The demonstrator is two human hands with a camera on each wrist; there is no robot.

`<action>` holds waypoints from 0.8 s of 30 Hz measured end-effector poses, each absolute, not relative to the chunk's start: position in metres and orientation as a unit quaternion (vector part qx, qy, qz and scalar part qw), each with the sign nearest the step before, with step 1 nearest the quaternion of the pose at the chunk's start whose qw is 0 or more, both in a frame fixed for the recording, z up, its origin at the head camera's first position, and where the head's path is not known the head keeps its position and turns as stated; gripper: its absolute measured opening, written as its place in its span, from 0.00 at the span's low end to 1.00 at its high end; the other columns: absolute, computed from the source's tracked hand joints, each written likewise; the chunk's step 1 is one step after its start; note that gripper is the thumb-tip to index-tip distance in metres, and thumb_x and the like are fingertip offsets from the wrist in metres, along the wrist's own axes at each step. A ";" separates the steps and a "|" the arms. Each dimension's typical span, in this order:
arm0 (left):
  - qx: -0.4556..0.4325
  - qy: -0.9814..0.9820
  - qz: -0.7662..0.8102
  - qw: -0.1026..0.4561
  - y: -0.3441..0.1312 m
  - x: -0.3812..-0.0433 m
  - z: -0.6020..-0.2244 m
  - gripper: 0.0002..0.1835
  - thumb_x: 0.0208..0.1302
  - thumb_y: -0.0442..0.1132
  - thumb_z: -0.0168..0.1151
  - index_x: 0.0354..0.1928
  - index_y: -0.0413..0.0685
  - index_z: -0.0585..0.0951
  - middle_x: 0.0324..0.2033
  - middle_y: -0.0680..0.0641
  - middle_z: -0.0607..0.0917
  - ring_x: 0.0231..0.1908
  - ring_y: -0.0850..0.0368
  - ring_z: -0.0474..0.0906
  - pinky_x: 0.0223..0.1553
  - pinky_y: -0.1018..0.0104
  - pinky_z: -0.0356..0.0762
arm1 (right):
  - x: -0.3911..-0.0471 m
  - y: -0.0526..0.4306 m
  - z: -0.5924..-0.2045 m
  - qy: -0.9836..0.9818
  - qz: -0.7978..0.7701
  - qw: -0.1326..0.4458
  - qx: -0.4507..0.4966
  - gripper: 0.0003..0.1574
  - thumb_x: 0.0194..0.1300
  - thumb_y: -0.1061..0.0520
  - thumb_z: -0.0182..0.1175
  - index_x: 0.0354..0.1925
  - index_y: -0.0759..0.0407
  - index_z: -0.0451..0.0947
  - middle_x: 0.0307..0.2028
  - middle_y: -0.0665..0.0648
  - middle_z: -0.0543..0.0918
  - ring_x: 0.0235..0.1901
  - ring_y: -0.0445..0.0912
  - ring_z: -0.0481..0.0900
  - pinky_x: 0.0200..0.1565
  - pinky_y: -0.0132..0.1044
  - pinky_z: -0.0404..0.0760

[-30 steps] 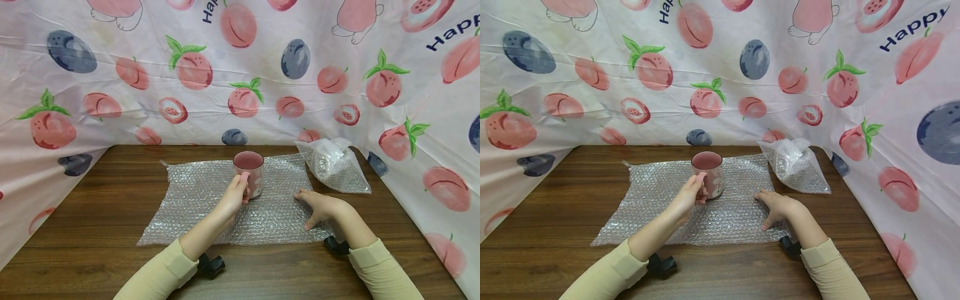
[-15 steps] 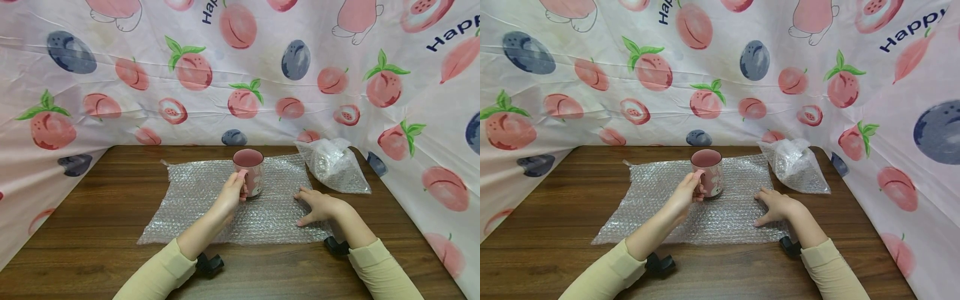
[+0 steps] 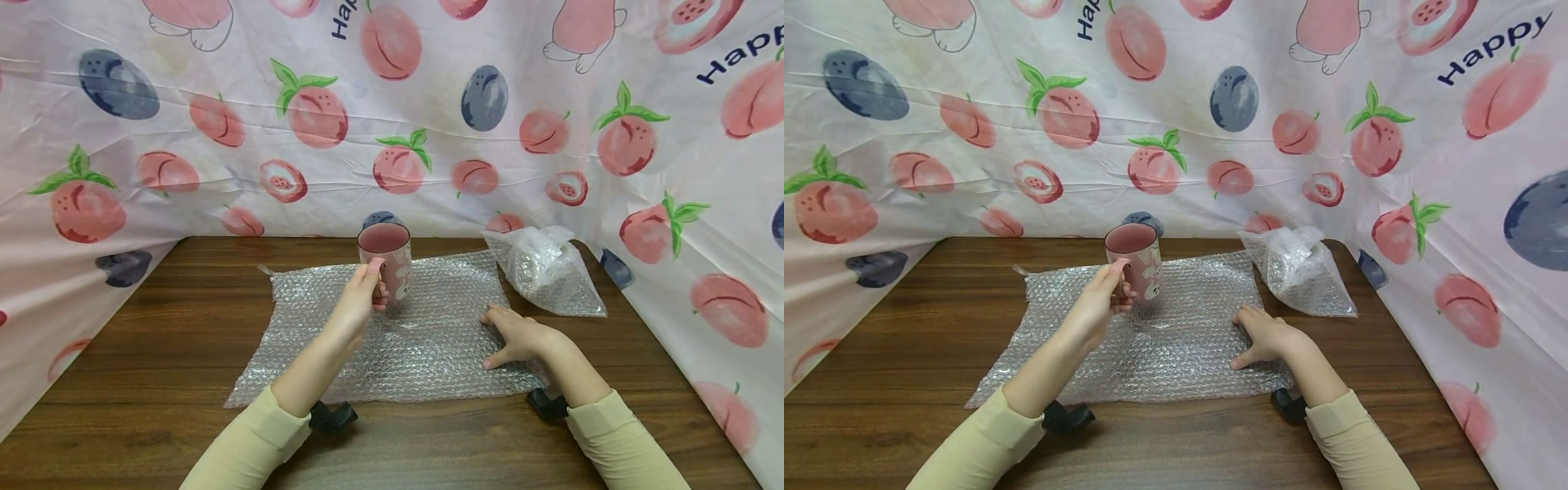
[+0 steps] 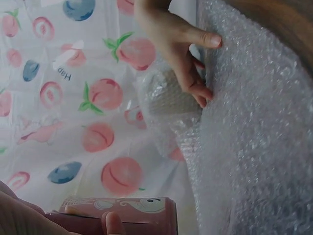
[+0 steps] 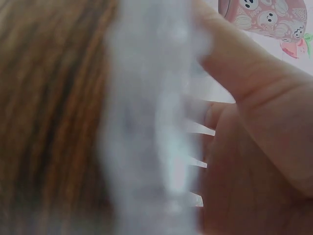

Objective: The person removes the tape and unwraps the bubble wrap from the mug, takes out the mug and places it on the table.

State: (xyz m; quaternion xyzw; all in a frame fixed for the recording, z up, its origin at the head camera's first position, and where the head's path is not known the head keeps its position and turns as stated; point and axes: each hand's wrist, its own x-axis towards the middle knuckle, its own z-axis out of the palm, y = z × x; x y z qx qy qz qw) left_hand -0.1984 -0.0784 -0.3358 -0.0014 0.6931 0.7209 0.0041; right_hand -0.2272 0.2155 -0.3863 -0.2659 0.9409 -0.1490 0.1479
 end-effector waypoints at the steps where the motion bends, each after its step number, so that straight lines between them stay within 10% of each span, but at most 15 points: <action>1: -0.001 0.693 0.721 0.003 -0.080 -0.198 -0.334 0.18 0.77 0.51 0.39 0.38 0.42 0.66 0.31 0.46 0.69 0.32 0.55 0.67 0.37 0.63 0.68 | -0.227 0.215 -0.387 0.941 -0.149 0.147 -0.266 0.48 0.47 0.38 0.74 0.57 0.62 0.68 0.68 0.75 0.54 0.67 0.68 0.53 0.57 0.69 0.58; 24: -0.017 0.685 0.728 -0.017 -0.112 -0.204 -0.314 0.14 0.79 0.43 0.34 0.38 0.41 0.64 0.29 0.48 0.68 0.30 0.57 0.69 0.34 0.66 0.70 | -0.228 0.214 -0.389 0.943 -0.159 0.145 -0.255 0.56 0.46 0.38 0.75 0.63 0.64 0.63 0.67 0.76 0.56 0.66 0.68 0.54 0.58 0.67 0.58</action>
